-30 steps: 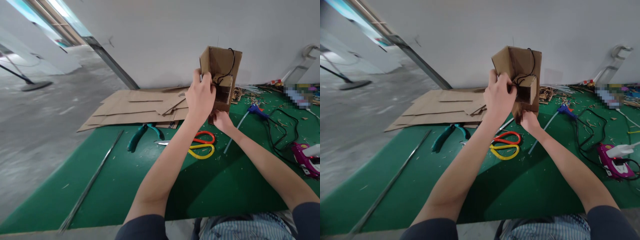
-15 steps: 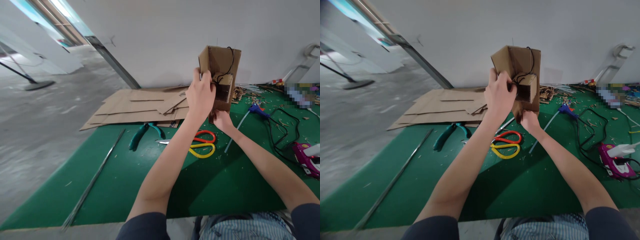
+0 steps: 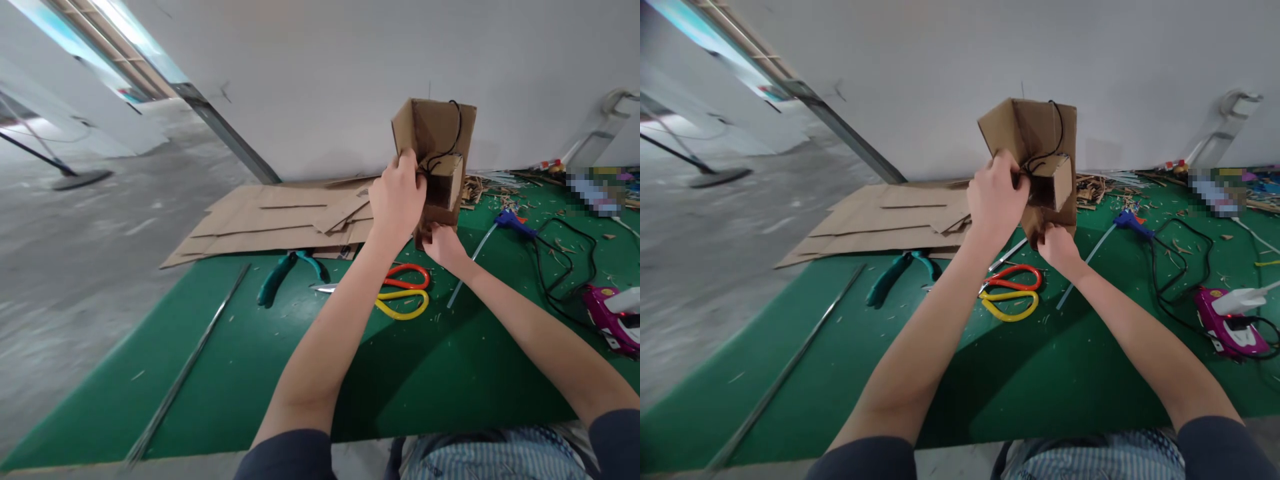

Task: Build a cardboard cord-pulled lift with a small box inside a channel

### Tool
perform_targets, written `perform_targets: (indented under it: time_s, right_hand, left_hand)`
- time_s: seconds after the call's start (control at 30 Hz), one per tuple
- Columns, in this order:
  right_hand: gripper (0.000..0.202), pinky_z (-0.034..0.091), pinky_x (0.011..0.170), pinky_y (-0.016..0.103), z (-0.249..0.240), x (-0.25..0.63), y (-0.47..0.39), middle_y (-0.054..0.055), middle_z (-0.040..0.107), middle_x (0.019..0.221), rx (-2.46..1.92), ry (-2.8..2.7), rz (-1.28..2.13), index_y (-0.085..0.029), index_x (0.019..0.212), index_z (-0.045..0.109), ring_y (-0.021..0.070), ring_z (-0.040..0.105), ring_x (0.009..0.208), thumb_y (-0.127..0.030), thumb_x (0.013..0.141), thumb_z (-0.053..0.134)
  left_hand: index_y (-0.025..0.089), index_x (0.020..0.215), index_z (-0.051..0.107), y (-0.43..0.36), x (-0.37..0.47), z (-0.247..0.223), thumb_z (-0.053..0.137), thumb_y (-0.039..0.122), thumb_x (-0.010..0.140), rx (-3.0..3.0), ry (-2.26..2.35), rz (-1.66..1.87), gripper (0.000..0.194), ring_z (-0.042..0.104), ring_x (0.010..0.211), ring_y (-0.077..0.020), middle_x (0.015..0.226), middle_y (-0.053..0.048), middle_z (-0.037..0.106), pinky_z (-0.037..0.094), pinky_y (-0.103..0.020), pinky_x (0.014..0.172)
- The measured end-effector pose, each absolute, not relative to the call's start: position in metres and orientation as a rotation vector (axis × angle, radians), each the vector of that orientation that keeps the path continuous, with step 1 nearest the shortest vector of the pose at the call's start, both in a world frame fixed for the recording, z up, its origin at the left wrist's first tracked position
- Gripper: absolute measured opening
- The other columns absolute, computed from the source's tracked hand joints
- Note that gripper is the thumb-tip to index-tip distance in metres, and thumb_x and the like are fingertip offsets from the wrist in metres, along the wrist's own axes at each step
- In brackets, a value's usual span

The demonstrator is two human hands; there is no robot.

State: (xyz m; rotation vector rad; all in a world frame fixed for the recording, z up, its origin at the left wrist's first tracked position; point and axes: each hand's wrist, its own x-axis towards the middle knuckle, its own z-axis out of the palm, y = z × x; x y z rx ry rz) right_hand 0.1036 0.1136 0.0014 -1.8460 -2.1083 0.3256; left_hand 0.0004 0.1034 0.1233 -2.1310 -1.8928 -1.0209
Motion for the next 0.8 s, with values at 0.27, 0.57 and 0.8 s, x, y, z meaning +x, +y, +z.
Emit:
perform_targets:
  time_s: [0.27, 0.57, 0.8]
  right_hand:
    - [0.034, 0.054, 0.086, 0.034, 0.027, 0.112, 0.103, 0.017, 0.072, 0.112, -1.822, -2.295, 0.306, -0.012, 0.114, 0.065, 0.0297, 0.071, 0.103, -0.033, 0.095, 0.049]
    - [0.038, 0.056, 0.082, 0.043, 0.053, 0.124, 0.1, 0.023, 0.074, 0.103, -1.998, -2.374, 0.153, -0.01, 0.104, 0.074, 0.0354, 0.072, 0.101, -0.033, 0.096, 0.044]
    - [0.035, 0.055, 0.077, 0.043, 0.075, 0.114, 0.062, 0.021, 0.073, 0.103, -1.893, -2.493, -0.014, -0.012, 0.103, 0.074, 0.0347, 0.072, 0.096, -0.033, 0.097, 0.046]
  left_hand:
    - [0.023, 0.1, 0.06, 0.113, -0.007, 0.121, 0.053, 0.015, 0.089, -2.157, -1.861, -1.256, 0.015, 0.067, 0.102, -0.0259, 0.1, -0.005, 0.07, 0.052, -0.04, 0.096]
    - [0.023, 0.09, 0.056, 0.129, -0.016, 0.112, 0.056, 0.011, 0.085, -2.112, -1.871, -1.567, 0.012, 0.066, 0.102, -0.026, 0.093, -0.006, 0.066, 0.051, -0.043, 0.098]
    - [0.023, 0.091, 0.055, 0.14, -0.028, 0.107, 0.057, 0.01, 0.082, -2.026, -1.895, -1.669, 0.017, 0.066, 0.098, -0.0237, 0.087, -0.004, 0.066, 0.052, -0.041, 0.098]
